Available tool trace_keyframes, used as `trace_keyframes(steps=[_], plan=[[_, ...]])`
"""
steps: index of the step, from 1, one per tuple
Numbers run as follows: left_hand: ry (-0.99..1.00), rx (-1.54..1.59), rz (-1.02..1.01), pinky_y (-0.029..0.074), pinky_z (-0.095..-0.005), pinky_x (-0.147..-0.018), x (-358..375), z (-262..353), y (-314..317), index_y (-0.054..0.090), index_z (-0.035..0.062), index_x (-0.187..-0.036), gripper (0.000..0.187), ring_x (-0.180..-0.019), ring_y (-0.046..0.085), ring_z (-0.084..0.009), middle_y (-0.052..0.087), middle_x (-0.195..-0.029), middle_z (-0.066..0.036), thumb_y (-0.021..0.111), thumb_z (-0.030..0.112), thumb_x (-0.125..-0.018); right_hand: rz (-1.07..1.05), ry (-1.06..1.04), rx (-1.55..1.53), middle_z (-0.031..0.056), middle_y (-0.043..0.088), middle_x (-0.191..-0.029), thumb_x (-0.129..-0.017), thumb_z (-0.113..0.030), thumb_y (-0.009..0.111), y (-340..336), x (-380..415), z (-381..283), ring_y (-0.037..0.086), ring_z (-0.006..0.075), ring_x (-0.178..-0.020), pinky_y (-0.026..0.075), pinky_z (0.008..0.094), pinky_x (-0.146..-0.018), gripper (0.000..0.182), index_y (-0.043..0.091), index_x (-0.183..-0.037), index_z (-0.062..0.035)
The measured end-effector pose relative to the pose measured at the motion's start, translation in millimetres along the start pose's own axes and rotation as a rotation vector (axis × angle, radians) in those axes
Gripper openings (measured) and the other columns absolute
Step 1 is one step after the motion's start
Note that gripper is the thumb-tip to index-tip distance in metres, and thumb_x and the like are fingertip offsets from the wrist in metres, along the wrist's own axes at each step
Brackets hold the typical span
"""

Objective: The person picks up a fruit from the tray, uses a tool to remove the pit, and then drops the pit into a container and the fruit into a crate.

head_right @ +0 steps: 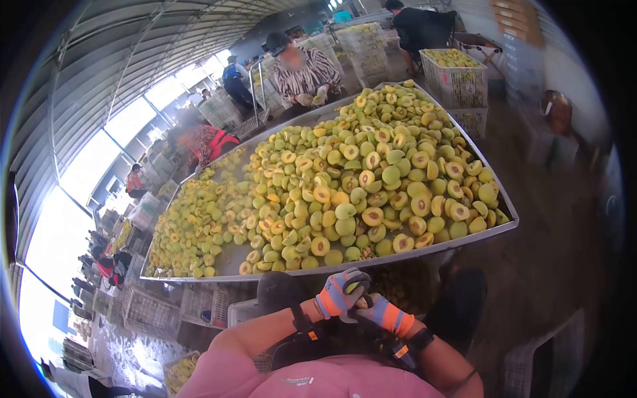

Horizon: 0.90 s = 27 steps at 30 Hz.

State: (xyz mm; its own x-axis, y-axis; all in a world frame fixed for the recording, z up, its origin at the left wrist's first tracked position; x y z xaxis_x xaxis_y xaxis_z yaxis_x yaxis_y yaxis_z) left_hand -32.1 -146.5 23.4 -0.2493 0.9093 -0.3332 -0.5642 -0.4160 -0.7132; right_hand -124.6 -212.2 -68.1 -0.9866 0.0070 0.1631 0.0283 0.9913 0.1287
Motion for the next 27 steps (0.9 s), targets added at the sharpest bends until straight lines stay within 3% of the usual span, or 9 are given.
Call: trace_keyframes(steps=[2, 5, 8, 11, 14, 17, 20, 24, 27], plan=[[-0.138, 0.156, 0.007, 0.052, -0.0318, -0.072, 2.3, -19.5, 10.6, 0.065, 0.001, -0.101, 0.017, -0.082, 0.066, -0.0235, 0.067, -0.092, -0.012, 0.059, 0.008, -0.086, 0.004, 0.003, 0.06, 0.0028, 0.066, -0.084, -0.085, -0.029, 0.071, -2.2, -3.6, 4.1, 0.059, 0.01, -0.077, 0.048, 0.0279, -0.068, 0.031, 0.067, -0.104, -0.0055], [-0.549, 0.744, -0.137, 0.052, -0.0318, -0.072, 11.6, -42.8, 31.5, 0.064, 0.0003, -0.104, 0.019, -0.081, 0.064, -0.0193, 0.066, -0.092, -0.009, 0.058, 0.01, -0.088, -0.054, 0.127, -0.107, 0.0023, 0.065, -0.08, -0.085, -0.026, 0.069, -3.4, 4.1, 4.2, 0.06, 0.0106, -0.074, 0.048, 0.0274, -0.066, 0.028, 0.067, -0.104, -0.0054], [-0.387, 0.624, -0.281, 0.051, -0.0313, -0.074, 3.7, -37.0, 20.3, 0.063, -0.0007, -0.107, 0.021, -0.083, 0.062, -0.0171, 0.066, -0.095, -0.008, 0.06, 0.01, -0.089, -0.139, 0.125, -0.28, 0.0009, 0.065, -0.081, -0.085, -0.025, 0.069, -0.2, 6.8, 1.7, 0.06, 0.0104, -0.074, 0.048, 0.0268, -0.066, 0.027, 0.066, -0.104, -0.0056], [-0.234, 0.527, -0.123, 0.05, -0.0297, -0.076, 1.3, -9.8, 4.7, 0.063, -0.0016, -0.107, 0.021, -0.085, 0.061, -0.0163, 0.065, -0.097, -0.009, 0.059, 0.009, -0.089, -0.249, 0.141, -0.412, 0.0, 0.064, -0.086, -0.086, -0.024, 0.068, 1.2, 16.1, -18.5, 0.059, 0.0093, -0.074, 0.048, 0.0257, -0.065, 0.029, 0.066, -0.107, -0.0058], [-0.028, 0.356, -0.059, 0.049, -0.0292, -0.078, 4.8, 6.2, -4.2, 0.063, -0.0024, -0.106, 0.02, -0.087, 0.06, -0.0162, 0.063, -0.098, -0.009, 0.06, 0.008, -0.089, -0.292, -0.007, -0.335, -0.0008, 0.062, -0.09, -0.088, -0.024, 0.066, 9.1, 21.9, -43.1, 0.058, 0.0082, -0.073, 0.047, 0.0242, -0.065, 0.028, 0.064, -0.109, -0.0058], [-0.178, 0.624, -0.107, 0.048, -0.0298, -0.077, 5.0, 14.6, -5.0, 0.063, -0.0034, -0.104, 0.019, -0.085, 0.059, -0.0162, 0.062, -0.094, -0.009, 0.058, 0.009, -0.09, -0.324, 0.176, -0.581, -0.001, 0.059, -0.085, -0.089, -0.022, 0.064, 17.2, 32.5, -41.5, 0.054, 0.0081, -0.065, 0.044, 0.0231, -0.057, 0.025, 0.061, -0.108, -0.0061], [-0.249, 0.802, -0.124, 0.048, -0.03, -0.076, 0.1, 5.7, 0.1, 0.062, -0.0035, -0.101, 0.02, -0.083, 0.058, -0.0158, 0.062, -0.09, -0.008, 0.056, 0.012, -0.092, -0.438, 0.231, -0.961, -0.001, 0.054, -0.077, -0.09, -0.02, 0.063, 24.7, 34.0, -27.6, 0.049, 0.0086, -0.054, 0.038, 0.0227, -0.047, 0.02, 0.058, -0.104, -0.0062], [-0.258, 0.791, -0.067, 0.048, -0.0289, -0.075, -4.0, -0.6, 5.1, 0.062, -0.0022, -0.098, 0.02, -0.081, 0.059, -0.0153, 0.062, -0.084, -0.007, 0.053, 0.015, -0.093, -0.415, 0.226, -1.044, -0.0002, 0.05, -0.07, -0.091, -0.018, 0.062, 25.3, 29.7, -15.0, 0.044, 0.0087, -0.047, 0.034, 0.0226, -0.041, 0.018, 0.055, -0.1, -0.0046], [-0.018, 0.321, 0.177, 0.048, -0.029, -0.076, -1.8, -2.3, 5.5, 0.062, -0.0014, -0.098, 0.018, -0.083, 0.061, -0.0155, 0.065, -0.089, -0.008, 0.052, 0.013, -0.092, -0.403, 0.181, -1.028, -0.0006, 0.049, -0.068, -0.092, -0.017, 0.06, 21.5, 27.9, -12.5, 0.044, 0.0087, -0.047, 0.034, 0.0229, -0.041, 0.016, 0.055, -0.099, -0.0037]])
Point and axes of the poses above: each hand's wrist, its own x-axis away from the middle knuckle, its own y-axis out of the palm, z = x × y, the point moved 5 cm from there along -x, towards the middle knuckle
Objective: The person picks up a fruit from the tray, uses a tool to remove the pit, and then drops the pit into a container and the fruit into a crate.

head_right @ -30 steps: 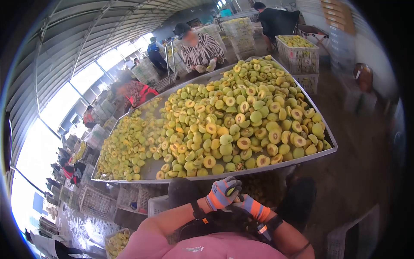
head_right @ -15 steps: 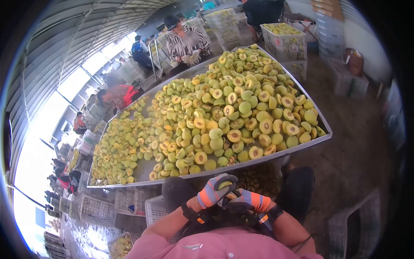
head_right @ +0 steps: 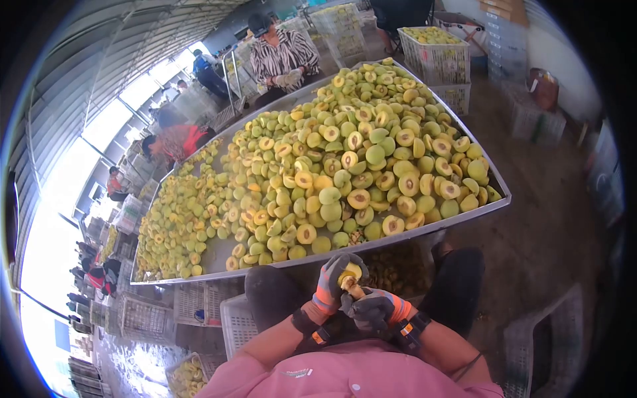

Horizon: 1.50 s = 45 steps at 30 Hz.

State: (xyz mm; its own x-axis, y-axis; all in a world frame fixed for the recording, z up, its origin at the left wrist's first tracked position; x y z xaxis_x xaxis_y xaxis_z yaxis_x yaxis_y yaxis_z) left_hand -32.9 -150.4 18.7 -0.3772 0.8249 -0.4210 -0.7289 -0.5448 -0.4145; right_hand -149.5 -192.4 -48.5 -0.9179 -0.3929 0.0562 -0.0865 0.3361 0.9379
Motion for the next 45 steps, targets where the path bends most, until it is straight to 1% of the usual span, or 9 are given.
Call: trace_keyframes(steps=[4, 10, 14, 18, 21, 29, 32, 37, 45], plan=[[-0.617, 0.69, 0.246, 0.049, -0.0281, -0.076, 39.8, -84.0, 31.2, 0.063, 0.0004, -0.101, 0.016, -0.087, 0.062, -0.014, 0.067, -0.093, -0.005, 0.056, 0.01, -0.09, 0.071, -0.042, -0.074, -0.0027, 0.048, -0.064, -0.094, -0.017, 0.057, -15.4, -6.0, -8.0, 0.043, 0.0088, -0.046, 0.033, 0.0224, -0.041, 0.013, 0.056, -0.099, -0.0047], [-0.497, -0.052, 0.251, 0.05, -0.0287, -0.075, 41.9, -67.3, -57.4, 0.064, -0.0017, -0.099, 0.014, -0.082, 0.062, -0.0164, 0.067, -0.092, -0.01, 0.06, 0.009, -0.09, 0.861, -0.183, 0.056, -0.0048, 0.049, -0.064, -0.094, -0.023, 0.058, -86.2, -11.9, -11.3, 0.044, 0.0092, -0.049, 0.036, 0.0247, -0.044, 0.011, 0.059, -0.092, -0.0122], [-0.532, 0.224, 0.726, 0.046, -0.022, -0.055, 72.7, -25.9, -145.1, 0.065, -0.0011, -0.101, 0.017, -0.068, 0.059, -0.0099, 0.066, -0.084, -0.004, 0.057, 0.012, -0.094, 0.645, -0.19, -0.006, -0.0029, 0.052, -0.065, -0.093, -0.024, 0.059, -90.4, -20.6, -6.0, 0.045, 0.0116, -0.051, 0.037, 0.0278, -0.045, 0.011, 0.06, -0.088, -0.0134], [-0.578, -0.375, 0.867, 0.051, -0.0303, -0.075, 146.7, -39.3, -240.5, 0.062, -0.0009, -0.113, 0.028, -0.084, 0.064, -0.0209, 0.067, -0.096, -0.01, 0.06, 0.019, -0.093, 0.721, -0.263, -0.039, -0.0021, 0.052, -0.065, -0.093, -0.023, 0.06, -94.8, -26.8, -17.3, 0.044, 0.0118, -0.049, 0.036, 0.0303, -0.044, 0.012, 0.059, -0.089, -0.0118], [-1.076, -1.233, 0.445, 0.049, -0.039, -0.086, 155.4, -22.3, -251.5, 0.06, 0.0034, -0.119, 0.041, -0.097, 0.063, -0.0305, 0.064, -0.108, -0.016, 0.065, 0.029, -0.087, 0.723, -0.263, -0.027, -0.0012, 0.052, -0.065, -0.092, -0.022, 0.061, -89.6, -29.4, -22.9, 0.044, 0.012, -0.048, 0.037, 0.0305, -0.044, 0.011, 0.059, -0.089, -0.0111], [-0.46, -1.167, 0.166, 0.045, -0.0423, -0.095, 23.7, -51.6, -176.4, 0.059, 0.0072, -0.121, 0.049, -0.113, 0.054, -0.0364, 0.058, -0.119, -0.018, 0.068, 0.035, -0.082, 0.703, -0.368, -0.424, -0.0026, 0.051, -0.065, -0.093, -0.019, 0.059, -114.6, -47.4, -32.2, 0.046, 0.0111, -0.049, 0.038, 0.0265, -0.044, 0.011, 0.056, -0.091, -0.0084], [-0.403, -1.369, -0.043, 0.048, -0.0417, -0.092, -10.4, -89.8, -139.3, 0.06, 0.009, -0.12, 0.05, -0.113, 0.056, -0.0339, 0.058, -0.121, -0.017, 0.069, 0.038, -0.08, 0.233, -0.207, -0.532, -0.0023, 0.052, -0.066, -0.094, -0.017, 0.056, -67.5, -47.7, -42.6, 0.047, 0.0109, -0.051, 0.039, 0.0265, -0.045, 0.011, 0.058, -0.091, -0.0071], [-0.527, -1.343, -0.128, 0.048, -0.0431, -0.093, -25.6, -144.3, -142.3, 0.058, 0.0132, -0.122, 0.051, -0.117, 0.055, -0.0325, 0.055, -0.129, -0.018, 0.069, 0.038, -0.079, 0.614, -0.377, 0.52, 0.0022, 0.054, -0.064, -0.092, -0.017, 0.059, -80.0, -28.8, -35.8, 0.054, 0.0155, -0.05, 0.042, 0.0294, -0.045, 0.018, 0.061, -0.081, -0.003], [-0.002, -0.994, 0.042, 0.049, -0.0435, -0.086, -18.6, -33.9, -109.2, 0.062, 0.007, -0.11, 0.035, -0.101, 0.056, -0.0355, 0.059, -0.113, -0.014, 0.069, 0.016, -0.077, 0.866, -0.443, 0.332, 0.0008, 0.056, -0.064, -0.088, -0.027, 0.067, -52.2, -15.7, -57.2, 0.052, 0.0113, -0.047, 0.04, 0.026, -0.041, 0.02, 0.065, -0.093, -0.0079]])
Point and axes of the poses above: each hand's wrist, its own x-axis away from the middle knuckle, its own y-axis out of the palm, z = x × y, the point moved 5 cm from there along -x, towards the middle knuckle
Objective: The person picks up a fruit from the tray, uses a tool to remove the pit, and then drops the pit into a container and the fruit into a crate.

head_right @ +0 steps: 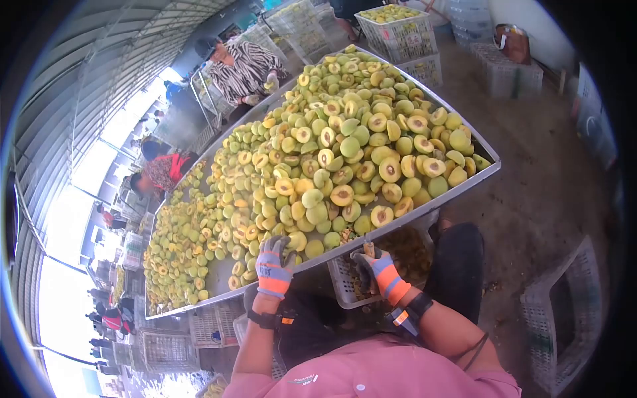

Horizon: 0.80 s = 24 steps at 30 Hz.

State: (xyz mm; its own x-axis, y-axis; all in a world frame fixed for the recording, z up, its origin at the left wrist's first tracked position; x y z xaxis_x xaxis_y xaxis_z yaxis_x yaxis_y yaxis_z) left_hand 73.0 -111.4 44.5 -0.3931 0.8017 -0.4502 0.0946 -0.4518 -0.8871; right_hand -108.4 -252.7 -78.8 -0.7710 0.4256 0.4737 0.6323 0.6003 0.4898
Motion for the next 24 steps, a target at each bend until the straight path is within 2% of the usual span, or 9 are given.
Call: trace_keyframes(steps=[3, 6, 9, 11, 13, 15, 18, 21, 24], plan=[[0.139, 0.152, -0.035, 0.049, -0.0442, -0.087, 3.9, 46.1, -10.6, 0.063, 0.0077, -0.108, 0.035, -0.102, 0.056, -0.0368, 0.06, -0.112, -0.015, 0.071, 0.011, -0.074, -0.172, 0.182, -0.247, 0.0003, 0.056, -0.067, -0.091, -0.032, 0.063, 4.0, 2.1, 8.7, 0.052, 0.0115, -0.048, 0.04, 0.0246, -0.041, 0.024, 0.065, -0.096, -0.0085], [0.374, 0.154, -0.168, 0.049, -0.044, -0.088, 15.5, 88.5, -2.7, 0.063, 0.0076, -0.11, 0.038, -0.103, 0.056, -0.0376, 0.058, -0.117, -0.016, 0.071, 0.009, -0.073, -0.212, 0.002, -0.088, -0.0013, 0.058, -0.068, -0.092, -0.036, 0.063, 11.8, 7.5, -2.6, 0.053, 0.0083, -0.054, 0.042, 0.0256, -0.044, 0.029, 0.066, -0.1, -0.0086], [0.368, 0.287, -0.197, 0.048, -0.0438, -0.09, 19.1, 108.0, -0.4, 0.061, 0.0071, -0.113, 0.043, -0.106, 0.055, -0.0382, 0.056, -0.12, -0.016, 0.071, 0.004, -0.071, -0.246, -0.071, -0.008, -0.0037, 0.058, -0.07, -0.092, -0.037, 0.064, 5.4, 2.9, 9.9, 0.053, 0.0053, -0.058, 0.042, 0.024, -0.047, 0.03, 0.068, -0.098, -0.0074], [0.051, 0.695, -0.127, 0.047, -0.0373, -0.094, 20.9, 92.8, 13.3, 0.059, 0.0053, -0.119, 0.048, -0.111, 0.056, -0.0285, 0.057, -0.121, -0.013, 0.067, -0.003, -0.073, -0.219, -0.052, -0.078, -0.0036, 0.059, -0.071, -0.091, -0.037, 0.066, 4.5, 5.2, 8.5, 0.052, 0.0054, -0.056, 0.04, 0.0234, -0.046, 0.031, 0.068, -0.099, -0.0075], [-0.518, 1.352, -0.123, 0.046, -0.0327, -0.095, 31.7, 80.7, 39.8, 0.054, 0.0001, -0.126, 0.036, -0.11, 0.056, -0.0179, 0.058, -0.123, -0.009, 0.055, 0.002, -0.09, -0.219, -0.173, -0.048, -0.0028, 0.06, -0.073, -0.089, -0.032, 0.068, 13.6, 20.5, -13.0, 0.052, 0.0055, -0.057, 0.039, 0.0232, -0.047, 0.027, 0.068, -0.101, -0.007], [-0.532, 1.517, -0.13, 0.048, -0.0349, -0.093, 25.5, 87.3, 51.6, 0.049, -0.0022, -0.131, 0.038, -0.108, 0.059, -0.0237, 0.061, -0.119, -0.014, 0.046, 0.019, -0.098, -0.257, -0.193, -0.048, -0.0012, 0.063, -0.082, -0.088, -0.024, 0.068, 17.5, 22.3, -13.9, 0.056, 0.0054, -0.065, 0.044, 0.0228, -0.055, 0.025, 0.066, -0.105, -0.0048], [-0.287, 1.222, -0.048, 0.049, -0.0358, -0.091, 33.0, 86.5, 64.3, 0.048, -0.0087, -0.128, 0.039, -0.1, 0.062, -0.0334, 0.062, -0.114, -0.02, 0.04, 0.016, -0.098, -0.257, -0.286, -0.117, 0.0004, 0.066, -0.089, -0.087, -0.016, 0.068, 19.6, 5.7, 3.6, 0.059, 0.0069, -0.077, 0.05, 0.0246, -0.066, 0.025, 0.065, -0.108, -0.0034], [-0.33, 1.067, 0.056, 0.05, -0.0336, -0.09, 34.9, 67.0, 81.5, 0.052, -0.0089, -0.121, 0.035, -0.096, 0.063, -0.0267, 0.065, -0.106, -0.016, 0.041, 0.018, -0.1, -0.231, -0.379, -0.023, 0.0031, 0.067, -0.09, -0.086, -0.015, 0.066, 17.3, 3.1, 0.1, 0.06, 0.0101, -0.079, 0.05, 0.0272, -0.07, 0.024, 0.065, -0.107, -0.003], [-0.436, 1.288, 0.077, 0.05, -0.0314, -0.088, 32.4, 66.2, 74.5, 0.056, -0.0071, -0.114, 0.035, -0.092, 0.063, -0.0207, 0.066, -0.1, -0.013, 0.039, 0.022, -0.103, -0.164, -0.48, 0.268, 0.0078, 0.068, -0.089, -0.084, -0.015, 0.065, 14.0, 5.2, 0.0, 0.062, 0.0149, -0.079, 0.05, 0.0303, -0.072, 0.025, 0.065, -0.106, -0.0035]])
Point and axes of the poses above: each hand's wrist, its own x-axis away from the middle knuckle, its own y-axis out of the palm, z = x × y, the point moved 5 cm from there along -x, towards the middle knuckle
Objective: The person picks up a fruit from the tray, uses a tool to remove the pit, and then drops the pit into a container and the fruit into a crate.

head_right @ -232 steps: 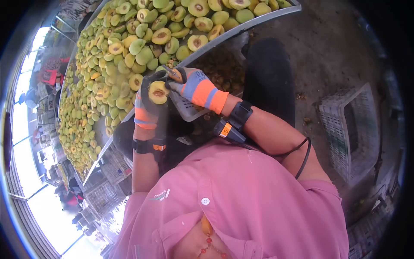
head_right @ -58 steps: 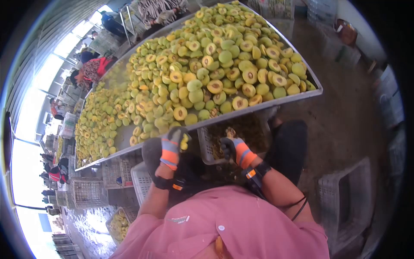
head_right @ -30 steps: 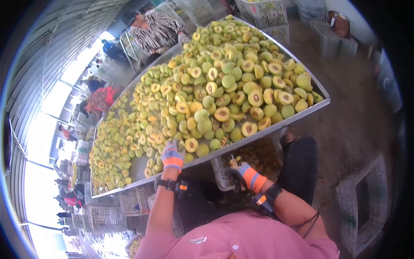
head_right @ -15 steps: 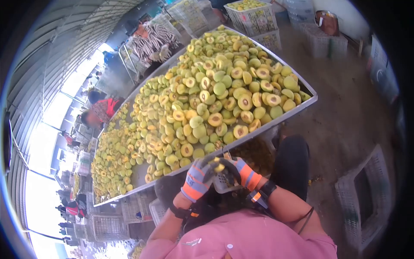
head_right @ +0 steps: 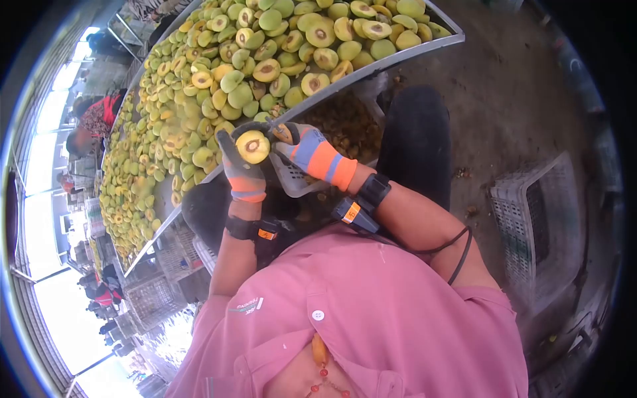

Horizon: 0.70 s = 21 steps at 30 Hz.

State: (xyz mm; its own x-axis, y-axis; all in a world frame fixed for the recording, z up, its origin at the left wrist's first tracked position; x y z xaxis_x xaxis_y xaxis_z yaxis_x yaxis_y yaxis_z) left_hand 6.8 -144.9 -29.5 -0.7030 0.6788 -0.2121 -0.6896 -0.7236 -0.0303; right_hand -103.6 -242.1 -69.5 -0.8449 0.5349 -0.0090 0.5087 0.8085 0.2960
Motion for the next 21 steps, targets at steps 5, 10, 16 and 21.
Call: trace_keyframes(steps=[5, 10, 16, 21], plan=[[0.121, -0.286, -0.021, 0.052, -0.0301, -0.083, 5.0, 18.1, 6.9, 0.056, -0.0056, -0.112, 0.033, -0.086, 0.063, -0.0194, 0.066, -0.1, -0.013, 0.037, 0.021, -0.104, -0.075, 0.104, 0.195, 0.0131, 0.069, -0.088, -0.08, -0.019, 0.065, 6.4, 4.7, 11.1, 0.064, 0.0228, -0.078, 0.05, 0.0343, -0.074, 0.028, 0.066, -0.105, -0.005], [0.007, -0.129, 0.055, 0.053, -0.0285, -0.079, 7.0, 5.1, 8.7, 0.059, -0.004, -0.109, 0.041, -0.085, 0.063, -0.0161, 0.065, -0.095, -0.01, 0.036, 0.03, -0.105, -0.107, 0.204, 0.31, 0.016, 0.068, -0.086, -0.079, -0.023, 0.062, 6.8, 5.6, 11.3, 0.065, 0.0287, -0.078, 0.05, 0.036, -0.074, 0.029, 0.066, -0.102, -0.0058], [-0.191, 0.179, 0.067, 0.051, -0.0267, -0.074, 5.4, -6.6, 12.6, 0.061, -0.0029, -0.105, 0.034, -0.081, 0.062, -0.0146, 0.065, -0.091, -0.008, 0.045, 0.027, -0.102, -0.108, 0.185, 0.313, 0.0049, 0.064, -0.077, -0.084, -0.017, 0.064, 8.8, 7.7, 5.6, 0.058, 0.0108, -0.067, 0.049, 0.0296, -0.062, 0.018, 0.065, -0.095, -0.0027], [-0.107, 0.026, 0.07, 0.048, -0.0275, -0.071, 4.9, -1.5, 14.7, 0.062, -0.0032, -0.099, 0.026, -0.079, 0.06, -0.0156, 0.065, -0.088, -0.008, 0.047, 0.017, -0.099, -0.209, 0.204, 0.299, 0.005, 0.064, -0.075, -0.084, -0.016, 0.064, 12.1, 7.9, 10.7, 0.056, 0.0112, -0.065, 0.047, 0.0298, -0.062, 0.017, 0.064, -0.094, -0.0024]])
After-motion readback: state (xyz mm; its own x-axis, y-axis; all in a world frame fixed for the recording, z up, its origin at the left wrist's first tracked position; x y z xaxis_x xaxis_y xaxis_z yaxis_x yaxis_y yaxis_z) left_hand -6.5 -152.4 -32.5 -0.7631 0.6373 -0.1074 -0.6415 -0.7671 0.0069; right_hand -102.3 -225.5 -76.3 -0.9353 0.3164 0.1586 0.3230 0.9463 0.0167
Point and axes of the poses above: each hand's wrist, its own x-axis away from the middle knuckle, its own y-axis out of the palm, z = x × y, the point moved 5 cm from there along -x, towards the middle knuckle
